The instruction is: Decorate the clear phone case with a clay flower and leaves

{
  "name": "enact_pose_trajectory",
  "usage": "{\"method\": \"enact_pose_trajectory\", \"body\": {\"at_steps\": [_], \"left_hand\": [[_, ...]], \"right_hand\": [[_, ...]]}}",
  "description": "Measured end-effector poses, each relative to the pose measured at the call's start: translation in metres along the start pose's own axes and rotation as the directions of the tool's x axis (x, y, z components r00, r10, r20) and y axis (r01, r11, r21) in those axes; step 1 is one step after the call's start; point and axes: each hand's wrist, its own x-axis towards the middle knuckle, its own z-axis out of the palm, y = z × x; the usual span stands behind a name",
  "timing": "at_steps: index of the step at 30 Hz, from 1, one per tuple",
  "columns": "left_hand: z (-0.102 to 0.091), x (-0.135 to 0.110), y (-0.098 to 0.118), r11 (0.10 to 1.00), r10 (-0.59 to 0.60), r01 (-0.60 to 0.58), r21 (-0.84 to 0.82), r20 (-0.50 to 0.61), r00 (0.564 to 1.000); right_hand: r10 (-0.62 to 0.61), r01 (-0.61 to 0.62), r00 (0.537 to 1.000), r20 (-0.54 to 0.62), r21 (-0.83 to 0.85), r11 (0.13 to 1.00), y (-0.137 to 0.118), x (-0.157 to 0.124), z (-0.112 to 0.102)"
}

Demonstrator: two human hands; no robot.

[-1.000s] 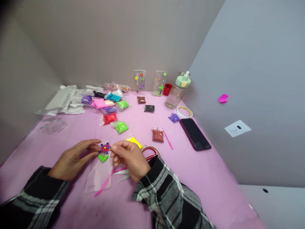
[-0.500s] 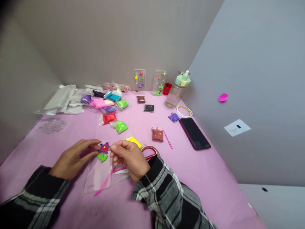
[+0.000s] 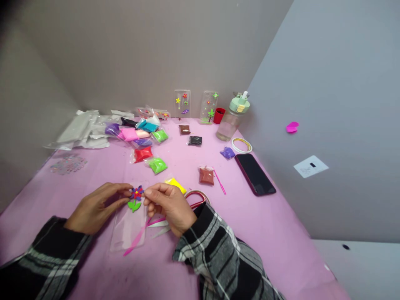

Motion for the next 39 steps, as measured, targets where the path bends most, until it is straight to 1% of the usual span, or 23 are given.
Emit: {"method": "enact_pose_trajectory", "body": {"at_steps": [5,13,18,22,28,32,39], "left_hand": [[0.0017,0.0011,0.0016,1.0,-0.001,0.001,-0.004,-0.018,1.0],[-0.0004,0.0001,0.0003,1.0,0.02,-0.02,-0.011,-0.008,1.0],[-0.0025,0.0014,0.0032,1.0,0.002,-0.002,-0.017,-0.007,1.0],[-0.0057,0.001,0.0046,1.0,-0.016,0.016,-0.007,-0.035,0.999],[-0.0071,0.0001,0.0026,1.0,0.021,-0.021,0.008,0.009,1.0],[-0.0043,0.0005,0.0003,0.999,0.049,-0.049,0.017,0.0,0.999],[-0.0049,-0.0006,-0.0017,0.999,0.047,-0.047,0.019,0.029,0.999]], "right_hand": [[0.001,-0.001,1.0,0.001,-0.001,1.0,0.0002,0.0,-0.0002],[0.001,-0.001,1.0,-0.003,-0.003,1.0,0.0002,0.0002,-0.0002],[0.006,-0.006,1.0,0.0,-0.004,1.0,0.0003,-0.0001,-0.001],[0.004,-0.004,1.0,0.0,-0.002,1.0,0.0002,-0.0005,-0.0015],[0.002,-0.002,1.0,-0.001,0.0,1.0,-0.0004,-0.0006,-0.0007],[0.002,-0.002,1.0,0.001,0.002,1.0,-0.0005,-0.0003,-0.0004],[-0.001,0.001,1.0,-0.001,0.0,1.0,-0.0002,-0.0001,-0.0006]]}}
